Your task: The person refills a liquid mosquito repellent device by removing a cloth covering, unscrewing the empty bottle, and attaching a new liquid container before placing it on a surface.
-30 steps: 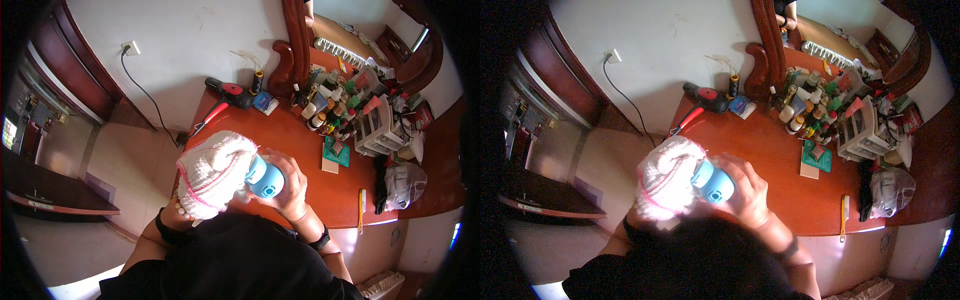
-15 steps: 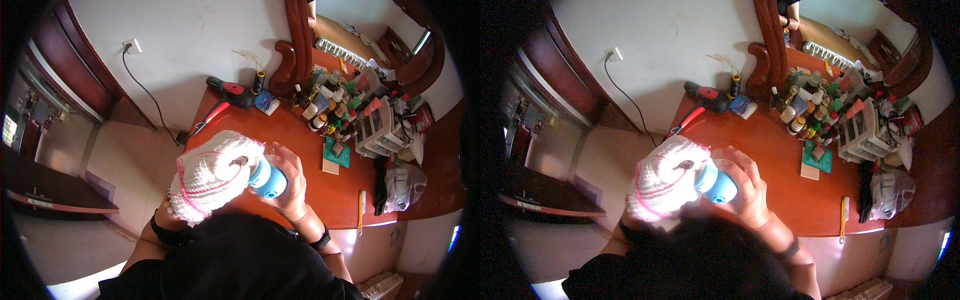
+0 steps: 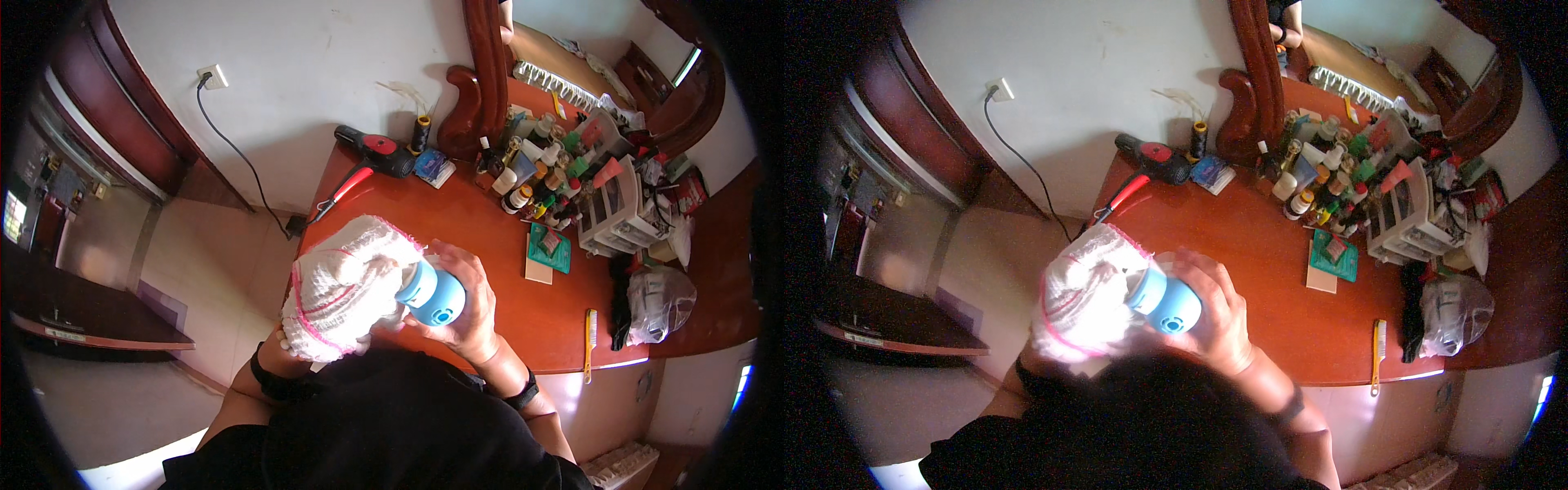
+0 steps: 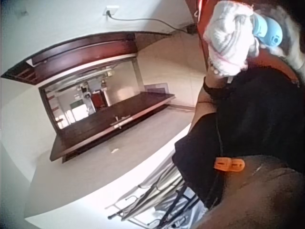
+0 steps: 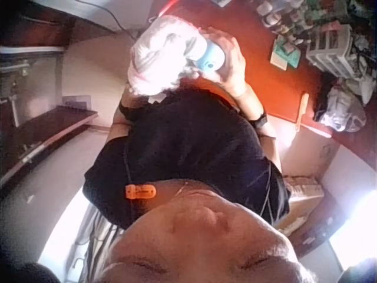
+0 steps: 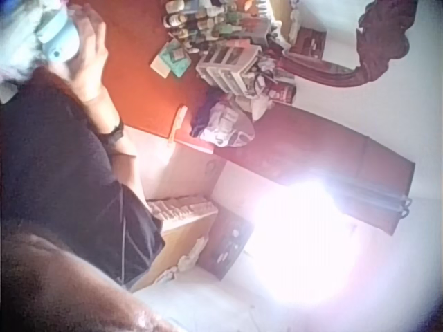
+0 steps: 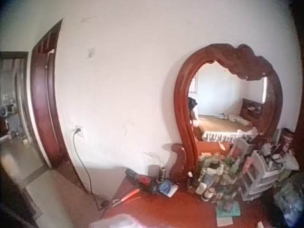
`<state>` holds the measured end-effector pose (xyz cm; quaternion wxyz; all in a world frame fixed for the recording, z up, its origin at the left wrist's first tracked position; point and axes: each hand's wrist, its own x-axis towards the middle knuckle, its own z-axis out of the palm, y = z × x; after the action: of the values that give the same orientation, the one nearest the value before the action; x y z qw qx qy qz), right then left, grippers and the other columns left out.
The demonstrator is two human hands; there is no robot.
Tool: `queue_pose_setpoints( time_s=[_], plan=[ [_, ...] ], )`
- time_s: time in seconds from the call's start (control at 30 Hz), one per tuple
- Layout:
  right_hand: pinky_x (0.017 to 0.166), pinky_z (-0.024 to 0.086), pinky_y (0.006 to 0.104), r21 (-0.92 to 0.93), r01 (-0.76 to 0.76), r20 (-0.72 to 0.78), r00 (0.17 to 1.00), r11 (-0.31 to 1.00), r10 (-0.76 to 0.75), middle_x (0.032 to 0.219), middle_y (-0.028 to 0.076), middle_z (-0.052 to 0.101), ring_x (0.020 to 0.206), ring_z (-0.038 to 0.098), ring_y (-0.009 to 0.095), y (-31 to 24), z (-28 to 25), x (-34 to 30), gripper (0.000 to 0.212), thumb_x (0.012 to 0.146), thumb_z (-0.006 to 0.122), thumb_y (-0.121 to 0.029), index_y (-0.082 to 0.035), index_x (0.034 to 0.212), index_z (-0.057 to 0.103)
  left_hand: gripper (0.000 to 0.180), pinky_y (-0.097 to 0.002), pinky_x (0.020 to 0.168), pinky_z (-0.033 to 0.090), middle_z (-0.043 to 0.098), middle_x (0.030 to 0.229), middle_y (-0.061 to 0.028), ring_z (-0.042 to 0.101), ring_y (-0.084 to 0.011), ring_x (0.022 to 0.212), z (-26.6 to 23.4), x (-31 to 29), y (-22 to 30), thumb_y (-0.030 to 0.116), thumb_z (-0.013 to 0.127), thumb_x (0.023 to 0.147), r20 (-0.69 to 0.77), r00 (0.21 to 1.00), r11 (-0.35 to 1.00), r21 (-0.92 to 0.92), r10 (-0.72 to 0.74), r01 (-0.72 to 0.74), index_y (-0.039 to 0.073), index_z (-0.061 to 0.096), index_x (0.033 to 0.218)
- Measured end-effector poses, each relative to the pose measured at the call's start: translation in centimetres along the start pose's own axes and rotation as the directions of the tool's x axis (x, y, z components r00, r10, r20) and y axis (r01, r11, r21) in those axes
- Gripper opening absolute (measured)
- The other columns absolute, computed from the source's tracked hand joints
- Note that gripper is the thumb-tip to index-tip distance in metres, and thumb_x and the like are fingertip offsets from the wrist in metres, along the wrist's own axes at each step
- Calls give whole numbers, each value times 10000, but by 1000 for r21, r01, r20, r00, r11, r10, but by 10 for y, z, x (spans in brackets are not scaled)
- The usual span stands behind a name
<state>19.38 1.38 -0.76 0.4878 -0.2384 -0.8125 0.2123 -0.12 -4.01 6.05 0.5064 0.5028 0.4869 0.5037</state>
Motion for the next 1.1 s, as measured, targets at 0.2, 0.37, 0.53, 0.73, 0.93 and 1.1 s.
queue_pose_setpoints(
  time_s=[0.2, 0.37, 0.53, 0.73, 0.93, 1.1],
  plan=[
    [853, 537, 462, -90, 14, 13, 1000, 996, -13, 1186, 269, 583, 1060, 616, 398, 0, -2, 1, 794, 662, 873, -384, -44, 1259, 474, 234, -316, 753, 510, 614, 971, -101, 622, -224, 897, -6, 14, 1, 87, 683, 807, 205, 948, 946, 165, 243, -278, 19, 615, 1021],
    [836, 552, 455, -99, 5, 7, 1000, 995, -5, 1172, 265, 589, 1032, 630, 402, 1, -1, 0, 781, 659, 873, -388, -48, 1243, 480, 251, -325, 723, 517, 616, 933, -118, 628, -281, 823, 0, 14, 13, 68, 700, 769, 227, 901, 740, 513, 371, -434, 37, 624, 1006],
    [841, 550, 451, -70, 6, 14, 1000, 998, -5, 1161, 254, 600, 1027, 634, 398, -3, -1, 1, 791, 657, 872, -398, -36, 1239, 477, 287, -319, 767, 530, 645, 1018, -92, 652, -246, 867, -7, 0, -14, 67, 668, 845, 103, 994, 994, 94, 38, -48, 38, 616, 1125],
    [848, 548, 449, -66, -19, 18, 1000, 998, 21, 1147, 240, 611, 1043, 633, 397, -4, -3, 0, 787, 669, 865, -406, -35, 1242, 474, 349, -335, 884, 500, 609, 1176, -97, 596, -198, 1080, -13, 1, -38, 70, 630, 880, 226, 936, 915, 243, 270, -322, 12, 561, 1217],
    [769, 590, 420, -129, 13, -41, 999, 992, -19, 1230, 219, 579, 1021, 649, 375, -3, -1, 1, 686, 750, 776, -402, -44, 1263, 494, 304, -384, 812, 505, 607, 1092, -130, 614, -238, 981, -17, 8, -38, 91, 670, 817, 194, 981, 999, 35, 17, -25, 15, 580, 1097],
    [807, 576, 431, -51, 13, -27, 1000, 999, -15, 1232, 229, 573, 1054, 632, 388, -2, -2, 0, 710, 742, 783, -411, -47, 1276, 488, 168, -341, 725, 518, 632, 923, -94, 636, -255, 834, 3, 17, 0, 68, 639, 792, 165, 898, 809, 390, 409, -440, 38, 622, 957]
  ],
)
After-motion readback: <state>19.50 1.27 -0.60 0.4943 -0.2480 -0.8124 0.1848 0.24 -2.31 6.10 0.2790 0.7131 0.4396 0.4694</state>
